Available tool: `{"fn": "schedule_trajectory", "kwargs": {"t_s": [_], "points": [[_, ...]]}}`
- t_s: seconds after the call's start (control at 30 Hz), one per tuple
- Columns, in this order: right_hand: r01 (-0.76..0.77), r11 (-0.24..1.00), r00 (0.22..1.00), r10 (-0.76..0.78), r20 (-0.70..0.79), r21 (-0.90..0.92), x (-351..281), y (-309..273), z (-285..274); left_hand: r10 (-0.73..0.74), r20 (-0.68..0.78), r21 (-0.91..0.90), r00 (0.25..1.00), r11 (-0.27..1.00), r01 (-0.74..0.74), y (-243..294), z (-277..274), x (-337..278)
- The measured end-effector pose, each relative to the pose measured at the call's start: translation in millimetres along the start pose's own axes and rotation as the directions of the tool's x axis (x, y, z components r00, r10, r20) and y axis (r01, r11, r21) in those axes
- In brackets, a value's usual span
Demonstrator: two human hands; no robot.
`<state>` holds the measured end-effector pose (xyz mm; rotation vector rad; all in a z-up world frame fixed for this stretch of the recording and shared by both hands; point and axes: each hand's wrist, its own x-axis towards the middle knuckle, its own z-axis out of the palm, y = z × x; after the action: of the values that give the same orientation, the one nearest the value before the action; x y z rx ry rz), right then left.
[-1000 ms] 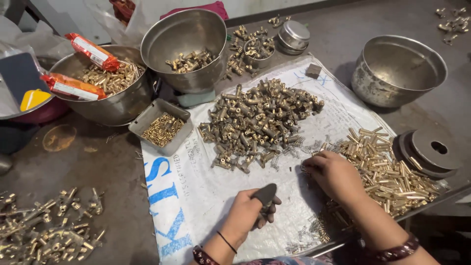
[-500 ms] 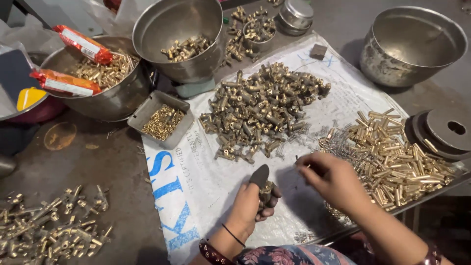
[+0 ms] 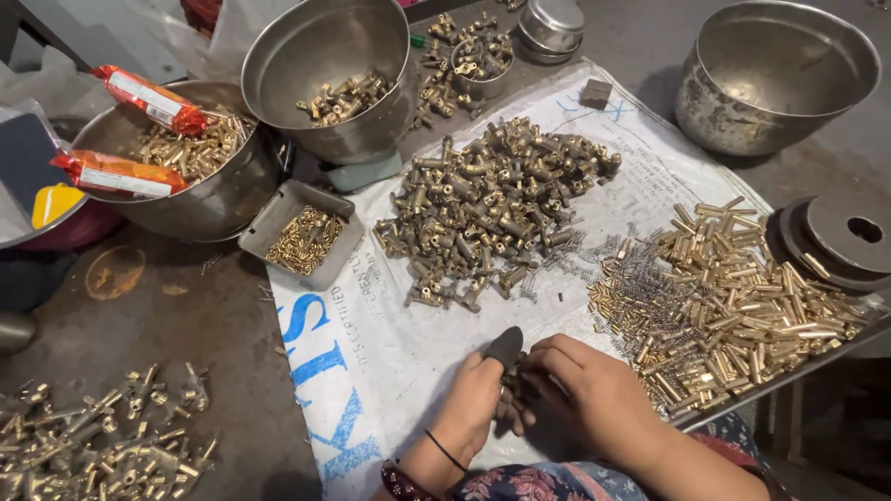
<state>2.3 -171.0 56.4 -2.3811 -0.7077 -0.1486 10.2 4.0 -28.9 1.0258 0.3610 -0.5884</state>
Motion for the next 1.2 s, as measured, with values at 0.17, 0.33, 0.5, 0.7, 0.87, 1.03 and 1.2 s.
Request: {"fn": "schedule_trajectory", "kwargs": {"t_s": [0.17, 0.33, 0.5, 0.7, 0.87, 1.03, 1.2], "points": [[0.019, 0.996, 0.999, -0.016, -0.034, 0.092, -8, 7, 4, -0.004, 0.105, -0.024, 0.994, 1.0, 0.006, 0, 0, -4], [0.019, 0.986, 0.996, -0.005, -0.088, 0.164, -10, 10, 7, -0.008, 0.149, -0.012, 0.989, 1.0, 0.01, -1, 0, -3], [0.01, 0.97, 1.0, -0.006, -0.015, 0.241, -2, 20, 5, -0.043, 0.091, -0.035, 0.995, 0.998, 0.047, 8, 6, -8], [0.082, 0.948, 0.996, -0.092, 0.017, 0.309, 11, 31, 6, -0.093, 0.092, -0.07, 0.991, 0.993, 0.1, 15, 4, -4], [-0.143, 0.925, 0.98, 0.083, 0.18, 0.351, 0, 49, -6, -0.162, 0.047, 0.022, 0.986, 0.987, 0.161, 9, 2, 4], [-0.248, 0.881, 0.953, 0.297, -0.062, 0.403, -123, 126, -56, -0.188, 0.124, 0.21, 0.974, 0.965, 0.159, -1, -7, 2], [-0.607, 0.62, 0.538, 0.781, -0.317, 0.498, -412, 366, -10, -0.076, 0.257, 0.368, 0.963, 0.929, -0.025, -8, 5, -5]]}}
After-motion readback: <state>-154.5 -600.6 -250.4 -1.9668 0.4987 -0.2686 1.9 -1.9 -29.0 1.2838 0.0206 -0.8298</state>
